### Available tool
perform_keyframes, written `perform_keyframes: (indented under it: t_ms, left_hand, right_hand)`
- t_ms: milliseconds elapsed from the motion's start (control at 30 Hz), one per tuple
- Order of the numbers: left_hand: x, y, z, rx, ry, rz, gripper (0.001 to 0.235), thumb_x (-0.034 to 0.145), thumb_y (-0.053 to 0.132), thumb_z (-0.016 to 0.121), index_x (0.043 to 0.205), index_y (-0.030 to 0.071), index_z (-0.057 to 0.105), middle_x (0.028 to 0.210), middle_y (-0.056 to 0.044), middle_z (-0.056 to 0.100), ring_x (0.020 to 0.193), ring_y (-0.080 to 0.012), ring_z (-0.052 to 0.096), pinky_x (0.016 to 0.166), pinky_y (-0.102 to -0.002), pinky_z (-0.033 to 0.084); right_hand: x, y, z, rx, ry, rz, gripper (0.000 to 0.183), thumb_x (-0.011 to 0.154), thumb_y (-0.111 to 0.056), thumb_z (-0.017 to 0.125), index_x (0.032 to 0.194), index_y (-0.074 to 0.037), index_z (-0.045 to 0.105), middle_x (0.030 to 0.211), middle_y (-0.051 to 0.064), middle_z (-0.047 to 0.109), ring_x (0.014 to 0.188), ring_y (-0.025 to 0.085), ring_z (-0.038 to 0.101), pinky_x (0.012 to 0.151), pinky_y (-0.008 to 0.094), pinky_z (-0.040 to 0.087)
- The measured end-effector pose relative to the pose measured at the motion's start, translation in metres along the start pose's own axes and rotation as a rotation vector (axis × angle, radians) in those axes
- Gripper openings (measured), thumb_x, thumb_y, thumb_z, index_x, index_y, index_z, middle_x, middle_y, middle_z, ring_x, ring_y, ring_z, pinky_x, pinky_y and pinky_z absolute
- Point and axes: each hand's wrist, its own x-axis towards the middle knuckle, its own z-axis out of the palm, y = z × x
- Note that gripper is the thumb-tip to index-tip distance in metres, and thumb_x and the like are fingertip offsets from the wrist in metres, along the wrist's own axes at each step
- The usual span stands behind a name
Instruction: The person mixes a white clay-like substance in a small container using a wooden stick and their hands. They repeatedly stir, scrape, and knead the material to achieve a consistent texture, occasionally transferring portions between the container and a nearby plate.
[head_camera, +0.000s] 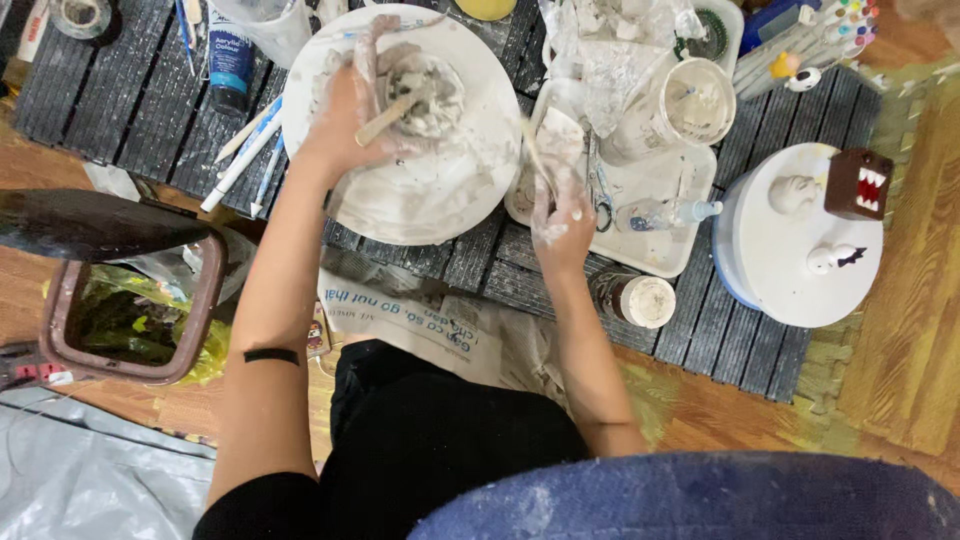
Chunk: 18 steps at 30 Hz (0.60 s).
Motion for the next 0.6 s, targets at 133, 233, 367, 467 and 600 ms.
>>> perform_keyframes:
  t_ms: [133,233,367,467,600]
  left_hand:
    - [-0.024,0.027,-0.001,0.197,-0.027,0.041,0.109,0.088,0.051,0.08,0.164,0.007,0.016,0.15,-0.033,0.054,0.139,-0.0493,0.051,0.123,-0.047,0.028]
    - [-0.057,0.045,0.005,-0.004,-0.067,-0.096,0.079,0.108,0.041,0.059,0.165,0.01,0.013,0.152,-0.024,0.055,0.141,-0.0389,0.055,0.13,-0.049,0.029]
    - [-0.096,0.058,0.02,0.297,0.024,-0.059,0.067,0.104,0.035,0.067,0.158,0.011,0.035,0.161,-0.024,0.046,0.147,-0.0349,0.052,0.132,-0.053,0.027]
    - [-0.108,0.06,0.024,0.355,0.113,0.018,0.077,0.08,0.048,0.081,0.142,0.007,0.059,0.157,-0.03,0.038,0.142,-0.0449,0.045,0.12,-0.053,0.034]
    - [-0.112,0.059,0.034,0.173,0.192,-0.063,0.092,0.07,0.051,0.088,0.139,-0.005,0.062,0.159,-0.028,0.035,0.142,-0.0466,0.043,0.119,-0.052,0.039]
  right_hand:
    - [0.004,0.01,0.007,0.172,-0.138,0.12,0.022,0.105,-0.011,0.059,0.127,-0.007,0.059,0.11,0.016,0.074,0.099,0.031,0.075,0.087,0.041,0.058]
    - [0.013,0.007,0.023,0.103,-0.173,0.107,0.025,0.102,-0.011,0.059,0.127,-0.006,0.06,0.111,0.017,0.074,0.1,0.032,0.073,0.088,0.043,0.058]
    - [0.04,-0.001,0.044,0.105,-0.107,-0.22,0.028,0.105,-0.011,0.06,0.132,-0.003,0.059,0.123,0.018,0.07,0.114,0.032,0.069,0.099,0.045,0.057]
    - [0.048,-0.018,0.039,0.241,-0.079,-0.235,0.028,0.109,-0.013,0.059,0.135,-0.002,0.057,0.128,0.016,0.068,0.118,0.031,0.069,0.104,0.046,0.059]
    - [0.022,-0.067,0.021,0.414,-0.221,-0.436,0.036,0.094,-0.031,0.073,0.122,-0.012,0.06,0.112,0.006,0.064,0.092,0.025,0.067,0.079,0.042,0.058]
